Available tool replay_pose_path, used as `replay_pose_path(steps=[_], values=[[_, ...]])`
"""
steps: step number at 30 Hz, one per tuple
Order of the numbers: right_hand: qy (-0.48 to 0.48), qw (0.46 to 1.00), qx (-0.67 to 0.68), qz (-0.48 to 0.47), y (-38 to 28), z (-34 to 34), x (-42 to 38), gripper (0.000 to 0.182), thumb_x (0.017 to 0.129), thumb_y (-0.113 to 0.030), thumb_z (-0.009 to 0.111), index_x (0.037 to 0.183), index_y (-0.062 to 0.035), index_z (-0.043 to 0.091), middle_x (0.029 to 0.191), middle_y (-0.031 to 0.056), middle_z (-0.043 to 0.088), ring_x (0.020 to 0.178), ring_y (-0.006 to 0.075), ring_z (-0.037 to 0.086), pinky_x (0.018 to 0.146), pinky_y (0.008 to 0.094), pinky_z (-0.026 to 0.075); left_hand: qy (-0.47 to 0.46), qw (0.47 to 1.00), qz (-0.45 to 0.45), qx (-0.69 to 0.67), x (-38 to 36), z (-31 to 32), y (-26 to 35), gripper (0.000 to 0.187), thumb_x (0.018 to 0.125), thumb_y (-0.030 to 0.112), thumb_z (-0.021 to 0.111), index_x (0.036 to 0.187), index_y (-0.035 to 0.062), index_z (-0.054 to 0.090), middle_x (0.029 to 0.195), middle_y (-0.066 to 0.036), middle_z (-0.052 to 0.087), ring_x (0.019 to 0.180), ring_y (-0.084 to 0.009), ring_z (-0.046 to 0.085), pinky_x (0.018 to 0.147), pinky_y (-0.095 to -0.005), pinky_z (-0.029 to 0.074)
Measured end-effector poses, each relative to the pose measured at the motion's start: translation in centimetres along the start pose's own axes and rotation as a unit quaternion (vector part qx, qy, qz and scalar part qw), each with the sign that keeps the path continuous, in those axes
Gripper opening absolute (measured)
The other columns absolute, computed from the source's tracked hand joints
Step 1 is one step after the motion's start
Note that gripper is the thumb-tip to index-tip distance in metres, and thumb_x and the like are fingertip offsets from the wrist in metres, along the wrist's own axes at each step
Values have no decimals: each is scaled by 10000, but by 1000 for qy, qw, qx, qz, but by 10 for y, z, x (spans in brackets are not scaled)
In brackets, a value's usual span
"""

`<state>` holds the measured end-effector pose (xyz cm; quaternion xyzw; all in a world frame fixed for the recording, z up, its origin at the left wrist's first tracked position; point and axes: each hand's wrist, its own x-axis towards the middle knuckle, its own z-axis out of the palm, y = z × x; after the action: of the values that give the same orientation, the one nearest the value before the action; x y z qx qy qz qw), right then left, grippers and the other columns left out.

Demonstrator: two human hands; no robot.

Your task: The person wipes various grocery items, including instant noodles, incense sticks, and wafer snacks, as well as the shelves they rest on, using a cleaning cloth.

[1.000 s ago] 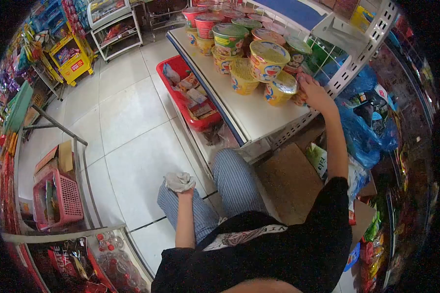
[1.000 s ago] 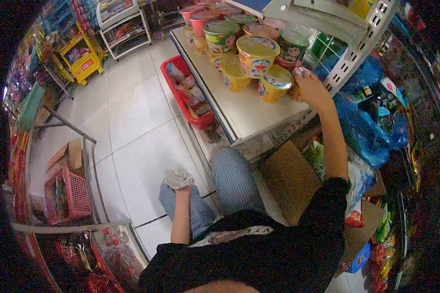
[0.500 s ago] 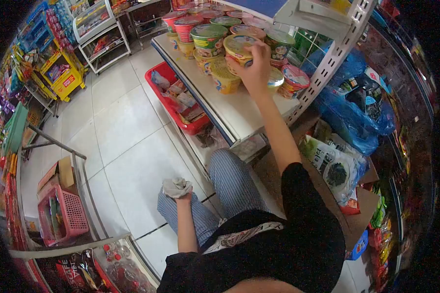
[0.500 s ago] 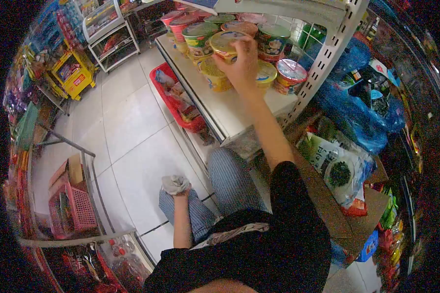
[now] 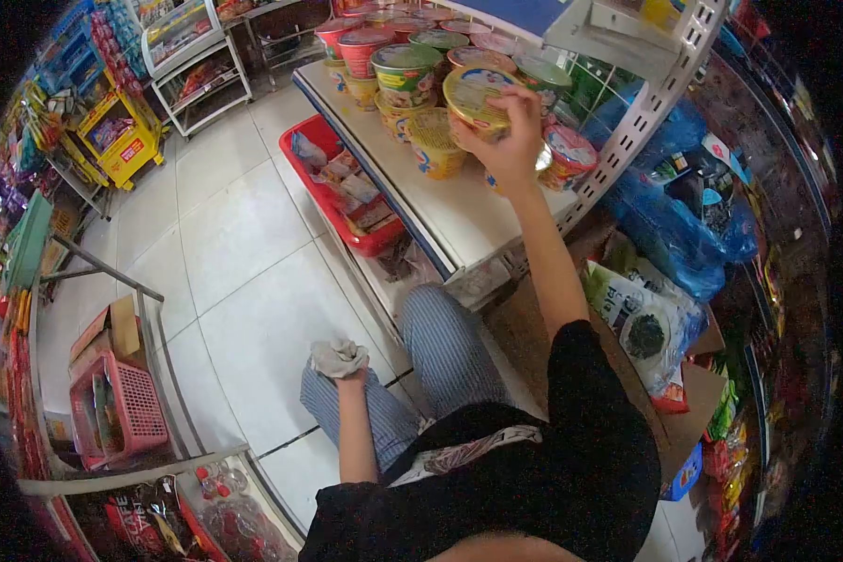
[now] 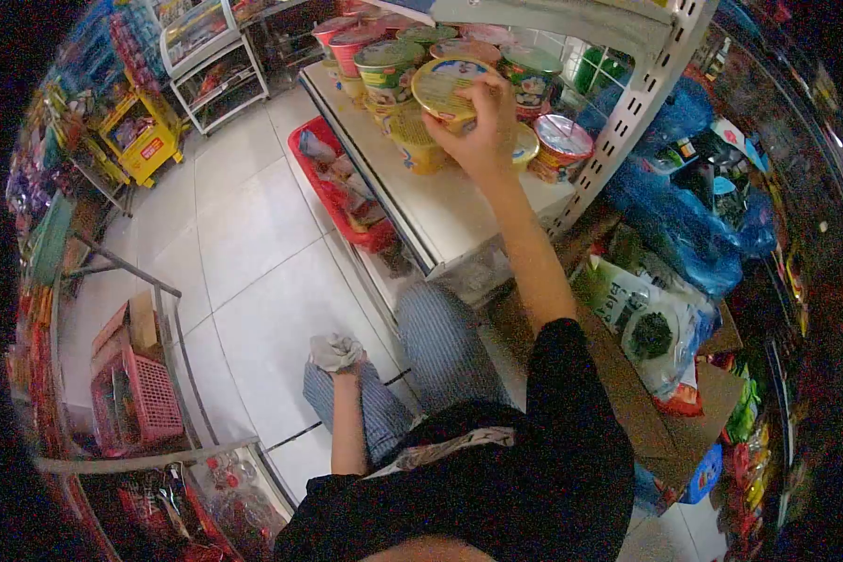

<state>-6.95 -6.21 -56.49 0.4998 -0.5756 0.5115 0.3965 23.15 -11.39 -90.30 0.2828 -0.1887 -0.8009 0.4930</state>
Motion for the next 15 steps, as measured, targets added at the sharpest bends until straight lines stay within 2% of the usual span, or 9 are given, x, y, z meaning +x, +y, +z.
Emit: replay_pose_path(steps=[1,2,3,4,6,8,10,13,15], values=[[0,1000,-8,-1,-1,-3,0,378,495,-225,692,732,-27,473,863,113,410,850,267,411,717,361,351,-34,987,83,134,-1,4,1,349,705,477,334,558,166,396,440,6,367,305,-173,317,257,-283,254],[-1,1000,-17,-1,-1,-4,1,372,499,-222,690,734,-26,479,862,111,412,859,265,407,724,364,348,-32,987,84,132,-1,7,3,349,705,477,334,558,166,396,440,6,367,305,-173,317,257,-283,254],[-18,999,-43,-10,2,-4,0,381,504,-230,689,759,-32,485,877,110,416,851,266,422,710,361,362,1,1000,6,-3,-1,7,3,349,705,478,335,564,165,397,450,3,377,315,-177,325,259,-294,257],[-21,999,-44,-9,6,-1,0,381,504,-230,689,759,-32,485,877,110,416,851,266,422,710,361,362,34,987,-72,-138,-1,6,3,348,705,480,336,569,165,398,460,0,387,325,-181,333,260,-305,259],[-19,999,-11,42,14,5,-2,388,507,-243,690,767,-38,488,899,109,418,834,268,441,684,353,379,20,982,-99,-162,3,-4,1,342,705,471,342,568,162,397,461,-2,384,331,-181,337,266,-308,261],[-30,998,-14,55,14,5,-4,398,510,-248,689,785,-45,486,905,110,417,827,268,449,675,350,385,3,975,-123,-184,9,-11,-2,336,705,462,348,567,160,396,462,-4,382,336,-180,340,272,-312,262],[-40,997,-14,68,12,4,-4,408,512,-253,689,803,-53,484,912,111,416,820,268,457,667,348,392,-37,989,-106,-98,2,-2,2,321,703,448,356,565,160,393,457,-1,365,334,-177,320,285,-297,258],[-41,997,-23,66,10,2,-3,478,521,-262,685,882,-51,453,910,128,415,850,285,441,684,358,386,-56,987,-112,-103,0,4,3,290,701,414,372,560,161,387,456,7,348,330,-164,293,299,-278,247],[-36,997,-30,56,11,3,-5,621,521,-271,685,999,-23,376,973,152,398,920,297,398,751,368,354,-42,986,-112,-114,-1,9,5,273,703,393,377,558,161,383,457,9,341,342,-155,296,308,-267,247]])
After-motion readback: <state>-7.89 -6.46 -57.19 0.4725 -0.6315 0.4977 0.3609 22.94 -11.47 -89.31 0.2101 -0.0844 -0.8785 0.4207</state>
